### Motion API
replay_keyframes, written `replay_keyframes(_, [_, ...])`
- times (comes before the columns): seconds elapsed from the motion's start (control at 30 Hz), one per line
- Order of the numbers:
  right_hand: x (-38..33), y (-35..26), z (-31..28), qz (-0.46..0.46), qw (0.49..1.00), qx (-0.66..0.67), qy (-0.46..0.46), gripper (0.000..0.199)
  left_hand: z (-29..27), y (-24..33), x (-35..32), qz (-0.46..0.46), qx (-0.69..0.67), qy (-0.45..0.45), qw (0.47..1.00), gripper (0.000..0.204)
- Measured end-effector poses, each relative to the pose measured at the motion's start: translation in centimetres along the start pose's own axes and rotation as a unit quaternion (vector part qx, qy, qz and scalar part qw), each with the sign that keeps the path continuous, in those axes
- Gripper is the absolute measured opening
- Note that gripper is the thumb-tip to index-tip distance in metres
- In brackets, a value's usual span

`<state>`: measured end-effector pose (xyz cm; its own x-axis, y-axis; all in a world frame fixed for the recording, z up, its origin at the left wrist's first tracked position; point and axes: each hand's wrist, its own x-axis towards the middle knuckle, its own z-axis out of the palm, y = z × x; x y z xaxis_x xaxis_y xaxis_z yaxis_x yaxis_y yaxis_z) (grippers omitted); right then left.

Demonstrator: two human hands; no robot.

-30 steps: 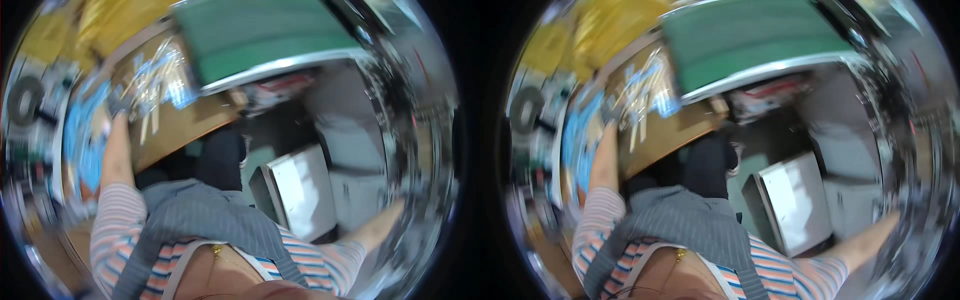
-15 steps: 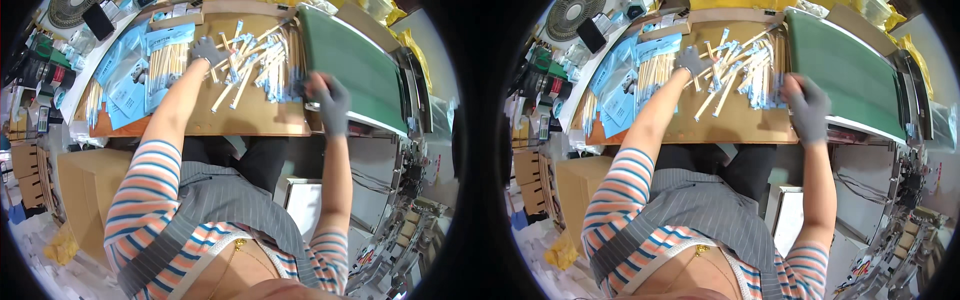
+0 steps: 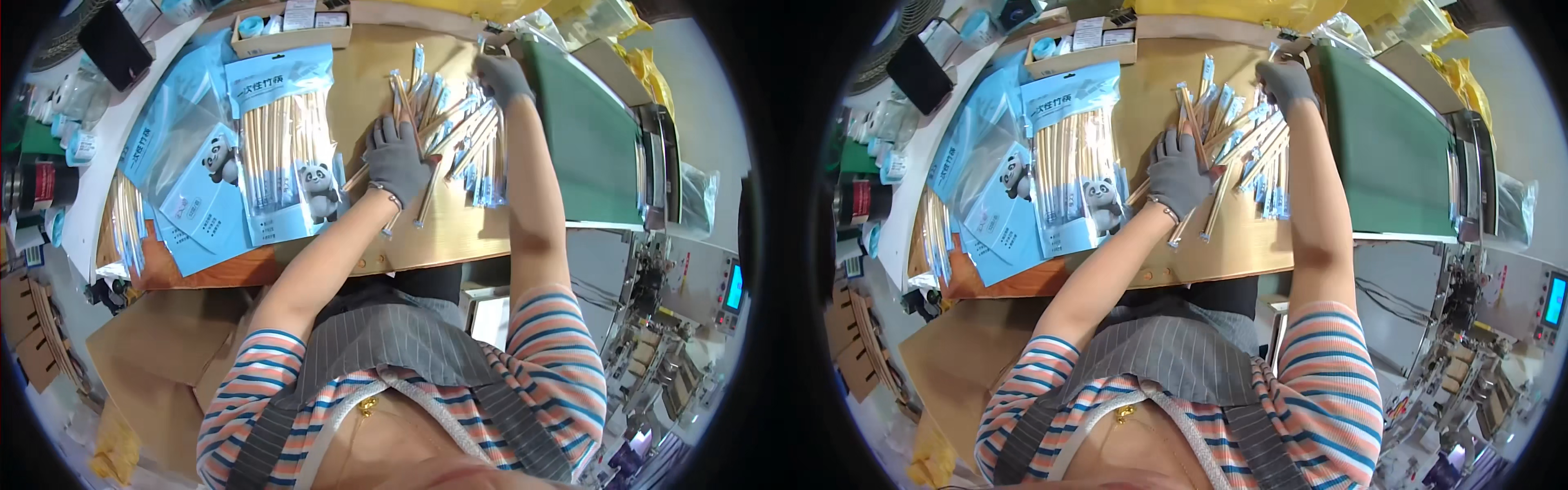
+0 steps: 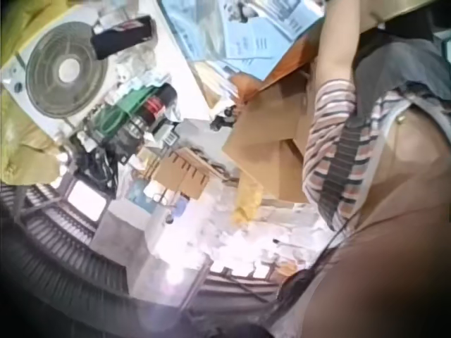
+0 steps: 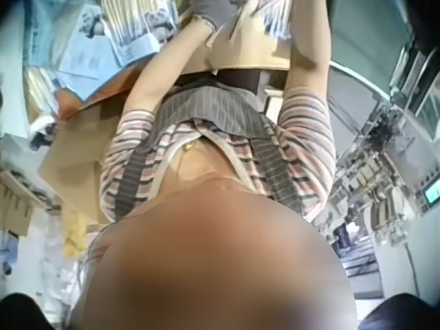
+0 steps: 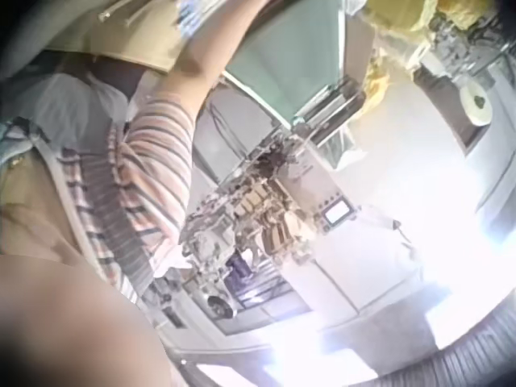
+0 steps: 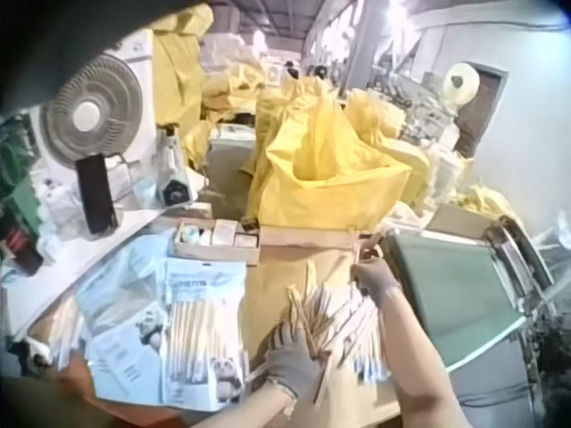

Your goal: Bundling and packaging thin sticks, likely incense, using a specialized machine and scissors.

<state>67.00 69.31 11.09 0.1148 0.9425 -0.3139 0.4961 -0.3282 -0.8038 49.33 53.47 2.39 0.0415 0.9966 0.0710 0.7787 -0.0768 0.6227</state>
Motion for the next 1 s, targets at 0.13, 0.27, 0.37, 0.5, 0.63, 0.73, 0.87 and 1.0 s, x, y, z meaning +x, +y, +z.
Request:
replay_keyframes(0.13, [-9.0, 5.7, -1.0, -0.128, 0.936, -0.297, 0.141, 0.059, 1.5, 2.4, 0.3, 0.019, -0.027, 0.047, 0.998, 0.088])
replay_keyframes(0.27, [-5.9, 10.9, -2.5, 0.055, 0.932, -0.273, 0.234, 0.093, 4.0, 6.0, 1.5, -0.033, -0.253, 0.054, 0.965, 0.082])
replay_keyframes(0.37, [-5.3, 9.8, -0.9, 0.096, 0.935, -0.259, 0.220, 0.101, 4.5, 5.9, 4.0, -0.129, -0.366, 0.014, 0.922, 0.081])
replay_keyframes(0.5, [-7.6, 7.4, 2.3, 0.040, 0.972, -0.220, 0.074, 0.080, 3.2, 5.1, 5.4, -0.236, -0.487, -0.027, 0.840, 0.064])
replay_keyframes(0.63, [-12.0, 13.1, 5.2, 0.049, 0.979, 0.162, -0.117, 0.062, 1.3, 4.0, -0.8, -0.252, -0.400, -0.036, 0.880, 0.070])
replay_keyframes(0.73, [-22.6, 14.4, 8.9, 0.142, 0.905, 0.340, -0.215, 0.046, -1.1, -1.0, -10.3, -0.270, -0.477, -0.178, 0.817, 0.034])
replay_keyframes(0.87, [-28.1, 11.9, 9.1, 0.064, 0.904, 0.321, -0.275, 0.032, -4.2, 0.2, -17.0, -0.217, -0.550, -0.109, 0.799, 0.036])
replay_keyframes(1.0, [-24.3, 4.7, 7.5, -0.110, 0.912, 0.380, -0.109, 0.031, -10.7, 3.7, -10.4, -0.017, -0.476, -0.104, 0.873, 0.040])
